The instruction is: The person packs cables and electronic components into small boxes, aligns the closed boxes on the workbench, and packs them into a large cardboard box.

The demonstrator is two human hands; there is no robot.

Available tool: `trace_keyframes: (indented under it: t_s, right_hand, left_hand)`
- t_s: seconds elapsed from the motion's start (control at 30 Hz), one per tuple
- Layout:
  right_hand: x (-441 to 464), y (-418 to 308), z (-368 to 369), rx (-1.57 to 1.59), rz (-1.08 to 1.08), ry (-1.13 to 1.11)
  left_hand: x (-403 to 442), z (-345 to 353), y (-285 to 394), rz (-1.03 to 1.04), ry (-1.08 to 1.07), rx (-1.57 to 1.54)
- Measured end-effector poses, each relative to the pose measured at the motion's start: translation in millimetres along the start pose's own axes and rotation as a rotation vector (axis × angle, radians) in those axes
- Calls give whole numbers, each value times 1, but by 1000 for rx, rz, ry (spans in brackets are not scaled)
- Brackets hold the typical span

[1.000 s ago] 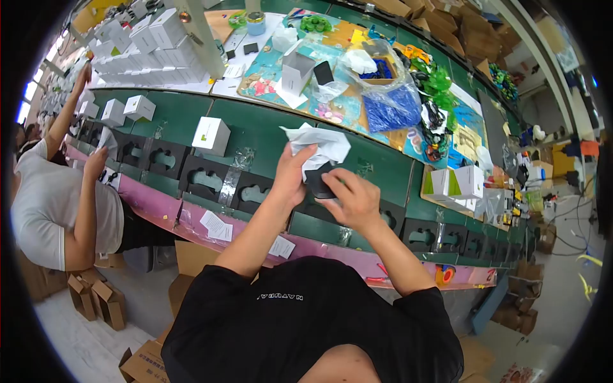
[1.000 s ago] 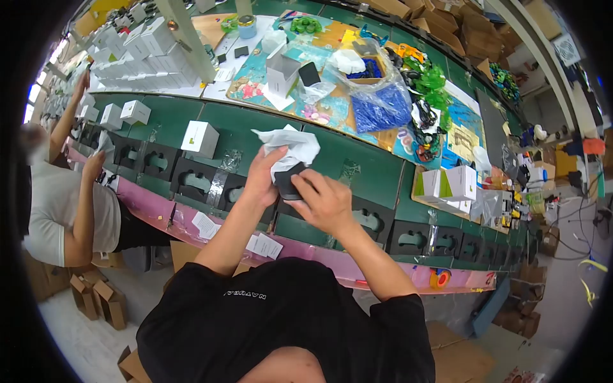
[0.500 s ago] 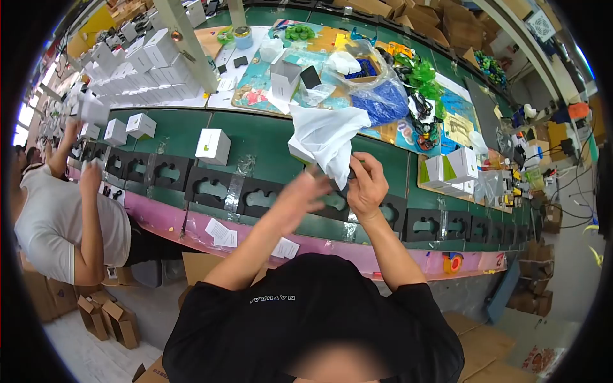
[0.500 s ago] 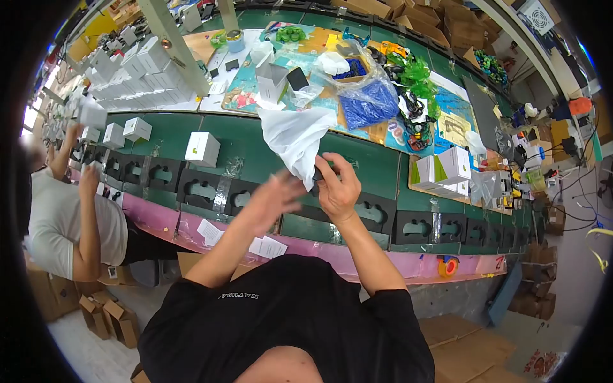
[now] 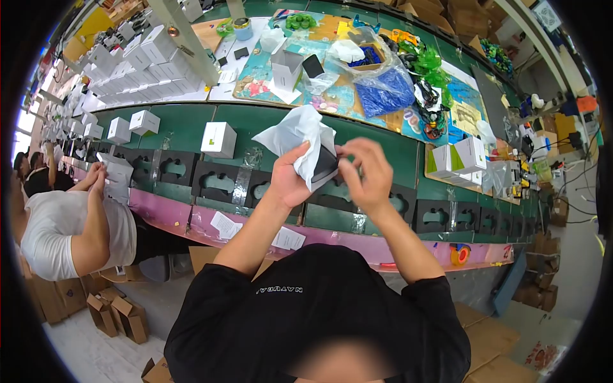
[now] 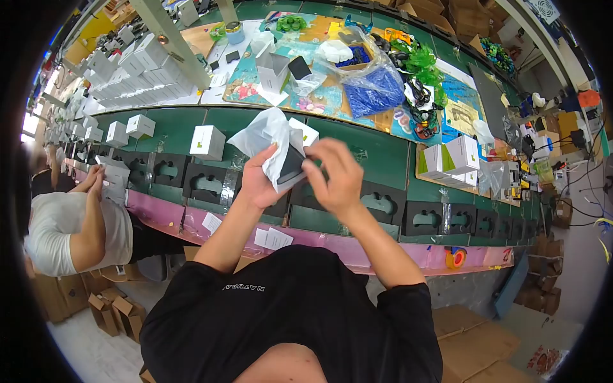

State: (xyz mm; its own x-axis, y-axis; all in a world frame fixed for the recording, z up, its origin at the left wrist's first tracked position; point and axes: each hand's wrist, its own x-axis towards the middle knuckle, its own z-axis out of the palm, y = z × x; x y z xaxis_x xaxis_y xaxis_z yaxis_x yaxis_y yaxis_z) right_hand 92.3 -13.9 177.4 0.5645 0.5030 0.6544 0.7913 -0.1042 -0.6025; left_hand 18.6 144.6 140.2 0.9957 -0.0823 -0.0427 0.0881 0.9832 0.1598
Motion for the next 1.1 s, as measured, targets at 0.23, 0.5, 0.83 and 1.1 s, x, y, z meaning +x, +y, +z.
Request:
trace_keyframes:
  t_s: [0.23, 0.5, 0.83, 1.1]
  right_hand:
    - [47, -3, -5, -262, 208, -167]
    - [25, 12, -3, -176, 19, 78]
    - [25, -12, -20, -244, -213, -220]
    - [2, 55, 8, -289, -350, -374]
  left_hand:
    - [-11, -5, -4, 149, 145, 504]
    - [-16, 26, 8, 125, -1, -87]
    - [2, -10, 0, 13, 37, -195]
    - [5, -5, 5, -98, 197, 270]
